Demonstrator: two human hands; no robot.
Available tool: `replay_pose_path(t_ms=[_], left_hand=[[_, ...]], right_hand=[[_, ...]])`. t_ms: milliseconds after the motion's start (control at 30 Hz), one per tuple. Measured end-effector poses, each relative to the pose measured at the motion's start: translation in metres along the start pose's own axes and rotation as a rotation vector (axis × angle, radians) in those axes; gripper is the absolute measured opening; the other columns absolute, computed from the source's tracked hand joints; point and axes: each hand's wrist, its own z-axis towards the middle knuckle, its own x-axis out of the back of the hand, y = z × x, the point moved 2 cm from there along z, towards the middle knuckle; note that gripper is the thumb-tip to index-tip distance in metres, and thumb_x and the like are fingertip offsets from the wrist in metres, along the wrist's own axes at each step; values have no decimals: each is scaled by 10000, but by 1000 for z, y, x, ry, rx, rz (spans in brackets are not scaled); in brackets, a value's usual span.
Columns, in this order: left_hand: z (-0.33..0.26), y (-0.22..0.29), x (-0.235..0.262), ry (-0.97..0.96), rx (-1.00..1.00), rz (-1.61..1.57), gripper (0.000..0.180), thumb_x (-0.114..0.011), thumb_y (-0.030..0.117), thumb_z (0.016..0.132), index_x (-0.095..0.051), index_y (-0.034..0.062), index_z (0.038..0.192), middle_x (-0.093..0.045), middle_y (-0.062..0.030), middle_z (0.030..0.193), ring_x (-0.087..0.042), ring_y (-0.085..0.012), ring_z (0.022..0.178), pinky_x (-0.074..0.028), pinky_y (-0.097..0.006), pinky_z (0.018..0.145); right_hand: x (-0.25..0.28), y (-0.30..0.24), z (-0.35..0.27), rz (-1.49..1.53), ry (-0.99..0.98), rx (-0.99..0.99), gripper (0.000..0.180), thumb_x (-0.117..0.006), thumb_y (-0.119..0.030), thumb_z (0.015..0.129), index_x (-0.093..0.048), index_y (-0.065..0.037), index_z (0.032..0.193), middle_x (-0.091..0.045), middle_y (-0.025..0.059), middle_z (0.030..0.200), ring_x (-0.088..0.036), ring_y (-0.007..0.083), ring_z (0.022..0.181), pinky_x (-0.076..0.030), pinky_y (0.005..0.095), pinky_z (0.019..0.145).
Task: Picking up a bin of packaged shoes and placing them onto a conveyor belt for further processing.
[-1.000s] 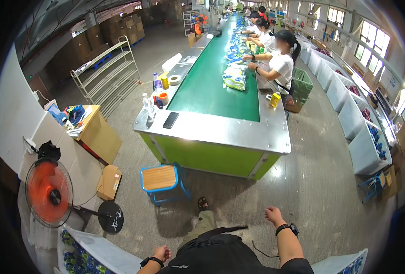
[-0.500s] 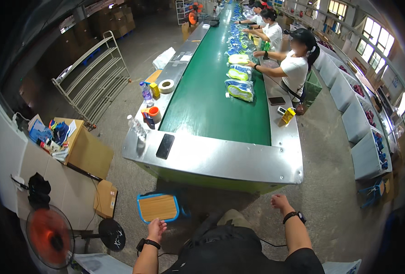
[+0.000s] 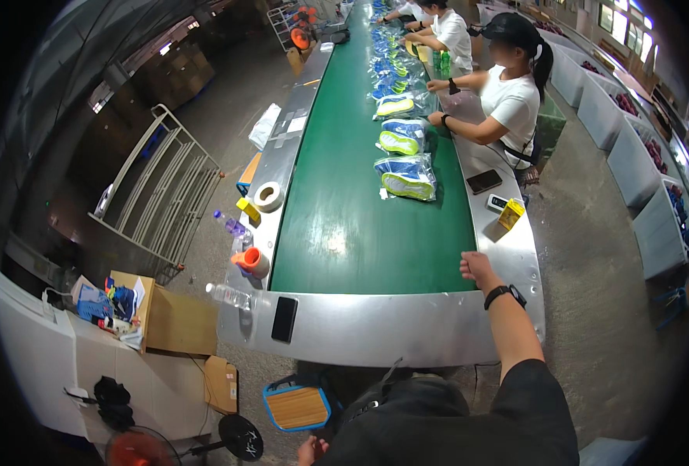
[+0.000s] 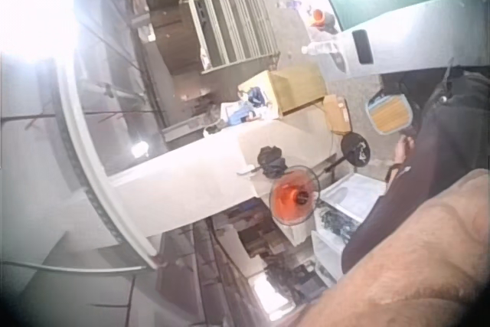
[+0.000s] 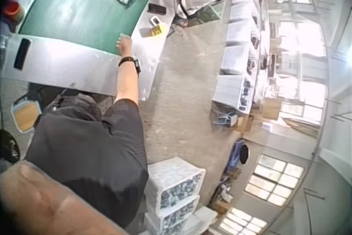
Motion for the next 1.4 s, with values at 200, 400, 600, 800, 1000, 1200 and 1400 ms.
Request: replay_pose_path(t_ms=[200,400,600,800,1000,1200,1400], left_hand=[[-55,29,-30,2,-55,221,332,-494,374,1033,-627,71,1061,-630,-41,901,-588,-127,818,-501,-323,715],[-112,63,-80,124,-16,242,321,-502,364,1032,-636,73,1032,-615,-33,860,-596,-128,799,-502,-306,692],[-141,95,-131,172,28,267,312,-510,355,1030,-645,75,1003,-600,-25,818,-603,-128,781,-503,-289,669],[-162,110,-157,257,-96,384,226,-544,288,1024,-630,85,975,-594,-17,805,-595,-129,725,-517,-281,661],[-157,95,-156,225,-142,402,266,-573,316,1012,-643,60,1022,-624,-23,837,-615,-143,757,-527,-298,687],[-122,72,-118,193,-98,320,210,-582,278,1006,-620,82,1070,-650,-22,815,-613,-140,680,-544,-310,654],[-100,57,-118,100,-131,231,260,-592,235,1004,-536,71,1197,-667,-81,900,-642,-166,747,-548,-313,666]], right_hand=[[-53,-59,117,171,-24,8,371,-729,-343,872,-604,-114,1135,-598,31,993,-596,174,904,-511,364,732],[-109,-87,202,244,162,163,928,-812,-291,791,-302,1,1510,-429,213,1468,-443,318,1333,-392,449,1069],[-125,-84,296,101,156,400,1066,-867,-115,685,-223,63,1515,-385,216,1518,-427,282,1365,-354,365,1124],[-143,-119,278,-457,127,421,965,-899,-269,586,-441,10,1388,-494,201,1346,-467,349,1280,-392,415,1091],[-150,-160,174,-613,277,980,616,-771,-81,599,-499,-60,1151,-484,142,1179,-478,364,1153,-413,433,1019],[-140,-167,108,-749,111,1220,564,-728,23,583,-529,-65,1102,-500,134,1130,-506,357,1100,-451,422,949],[-113,-161,34,-806,28,1241,542,-716,38,581,-536,-74,1081,-511,119,1096,-513,344,1094,-453,420,912]])
